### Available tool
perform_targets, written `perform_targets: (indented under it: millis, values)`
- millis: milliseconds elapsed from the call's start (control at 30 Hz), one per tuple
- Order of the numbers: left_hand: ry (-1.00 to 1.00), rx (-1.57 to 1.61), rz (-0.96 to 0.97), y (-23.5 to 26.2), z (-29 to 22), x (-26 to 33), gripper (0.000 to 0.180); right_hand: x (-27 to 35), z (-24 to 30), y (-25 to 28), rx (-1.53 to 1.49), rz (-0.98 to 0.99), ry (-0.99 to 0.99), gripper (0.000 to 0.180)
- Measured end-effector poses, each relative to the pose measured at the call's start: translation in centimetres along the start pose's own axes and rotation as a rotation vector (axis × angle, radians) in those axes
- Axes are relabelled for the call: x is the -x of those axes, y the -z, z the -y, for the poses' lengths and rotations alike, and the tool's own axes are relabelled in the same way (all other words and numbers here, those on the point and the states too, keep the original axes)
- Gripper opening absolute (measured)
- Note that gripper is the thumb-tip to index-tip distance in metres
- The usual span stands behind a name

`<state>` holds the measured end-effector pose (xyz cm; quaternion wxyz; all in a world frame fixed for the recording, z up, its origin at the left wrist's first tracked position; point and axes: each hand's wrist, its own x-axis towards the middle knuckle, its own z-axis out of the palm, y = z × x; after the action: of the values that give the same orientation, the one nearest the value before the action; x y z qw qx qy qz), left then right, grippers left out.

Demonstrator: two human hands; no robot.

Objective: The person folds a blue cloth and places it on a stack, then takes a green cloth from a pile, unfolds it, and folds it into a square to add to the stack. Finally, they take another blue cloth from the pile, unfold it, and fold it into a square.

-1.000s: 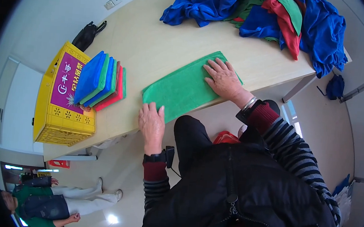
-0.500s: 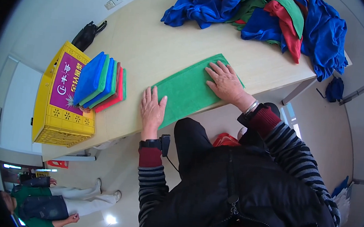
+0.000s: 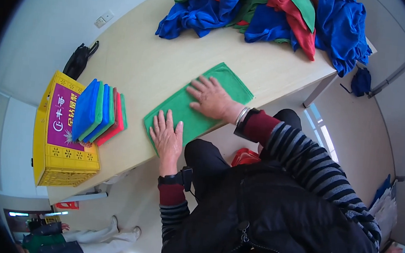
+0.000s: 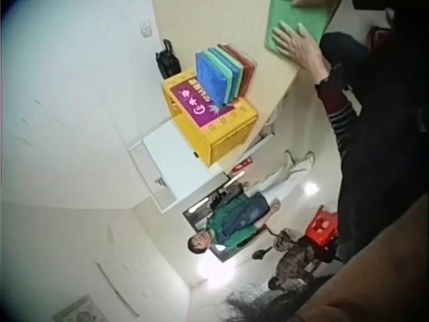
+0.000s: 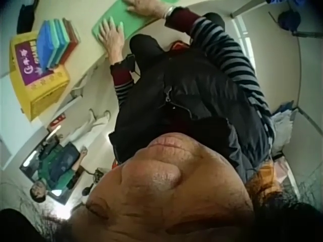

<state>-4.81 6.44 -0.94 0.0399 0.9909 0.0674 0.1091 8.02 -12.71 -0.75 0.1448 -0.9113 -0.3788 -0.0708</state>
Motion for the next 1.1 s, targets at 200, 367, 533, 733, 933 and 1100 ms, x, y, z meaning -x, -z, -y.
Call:
perform_targets:
  millis: [200,367,533,733,933,1100]
  values:
    - [0.039,-0.011,0.052,0.0,0.6,0.4,0.063,0.9,-7.2,1.2,0.020,-0.041,-0.211,0.063]
    - [0.040,0.004,0.051,0.0,0.0,0.5,0.063,2.4,-8.9,1.9,0.179,-0.084,-0.314,0.064]
    - [-0.004,-0.014,0.013,0.2,-0.5,1.5,0.062,4.5,-0.5,1.9,0.201,-0.124,-0.120,0.064]
    - [0.007,-0.017,0.083,1.0,-1.0,2.6,0.062,6.4,-1.9,1.7,0.072,-0.075,-0.096,0.061]
    - [0.290,0.012,-0.156,1.1,3.0,4.7,0.055,7.9,-6.6,3.6,0.208,-0.082,-0.284,0.058]
    - [0.548,-0.010,-0.106,2.1,3.7,3.1,0.047,5.7,-2.9,3.6,0.274,-0.111,-0.112,0.057]
